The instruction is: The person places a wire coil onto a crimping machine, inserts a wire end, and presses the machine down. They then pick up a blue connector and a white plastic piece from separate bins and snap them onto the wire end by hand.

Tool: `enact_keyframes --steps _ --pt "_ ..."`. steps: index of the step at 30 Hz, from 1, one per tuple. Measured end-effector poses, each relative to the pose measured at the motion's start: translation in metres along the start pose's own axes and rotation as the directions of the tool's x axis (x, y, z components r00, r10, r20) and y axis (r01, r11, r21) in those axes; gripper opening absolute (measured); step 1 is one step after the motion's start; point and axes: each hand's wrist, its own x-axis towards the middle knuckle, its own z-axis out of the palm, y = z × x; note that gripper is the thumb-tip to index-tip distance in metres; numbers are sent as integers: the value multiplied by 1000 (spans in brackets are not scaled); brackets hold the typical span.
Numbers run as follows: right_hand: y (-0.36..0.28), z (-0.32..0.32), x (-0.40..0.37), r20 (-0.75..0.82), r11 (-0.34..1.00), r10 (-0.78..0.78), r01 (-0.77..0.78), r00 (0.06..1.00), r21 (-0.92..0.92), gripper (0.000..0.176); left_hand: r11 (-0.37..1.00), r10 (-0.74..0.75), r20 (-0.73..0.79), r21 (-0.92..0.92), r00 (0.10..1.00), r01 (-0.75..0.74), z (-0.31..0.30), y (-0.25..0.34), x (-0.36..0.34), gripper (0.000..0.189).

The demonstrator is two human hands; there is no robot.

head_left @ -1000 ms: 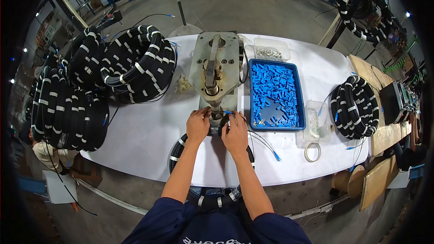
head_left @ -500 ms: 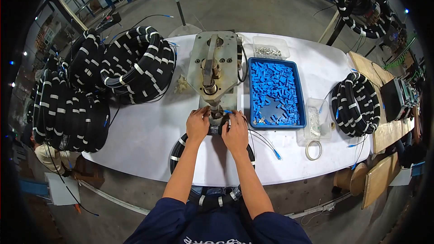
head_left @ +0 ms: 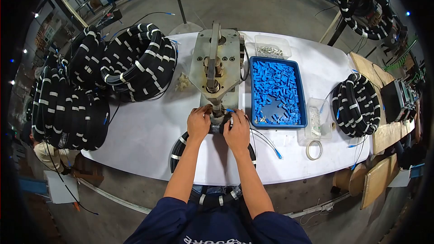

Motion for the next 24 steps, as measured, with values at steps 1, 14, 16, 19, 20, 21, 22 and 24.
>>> enact_keyframes --steps 1,14,16,19,20,21,22,24 --pt "0 0 0 0 1000 -1 1 1000 -1 31 1000 4 -5 13 1000 -4 0 0 -1 26" --pt "1 1 -1 -8 1000 -14 14 1000 5 29 972 -204 113 -95 972 215 -3 -3 0 27" --pt "1 1 -1 -23 1000 -20 20 1000 0 28 969 -214 126 -100 969 227 -3 -2 1 27" --pt "2 2 -1 -29 999 -36 35 999 -15 28 977 -168 92 -120 982 178 -1 -7 -2 27" --pt "2 2 -1 -28 999 -39 38 999 -16 28 985 -108 46 -132 993 113 -3 -4 -1 26" --pt "2 1 -1 -27 999 -42 42 999 -17 28 984 -109 41 -135 993 113 -6 -1 -2 26" --pt "2 1 -1 -26 999 -49 48 998 -19 28 979 -131 54 -153 990 138 -9 2 -3 26" --pt "1 0 -1 32 1000 0 -1 999 20 32 970 -158 62 -175 986 166 -10 3 -4 26"
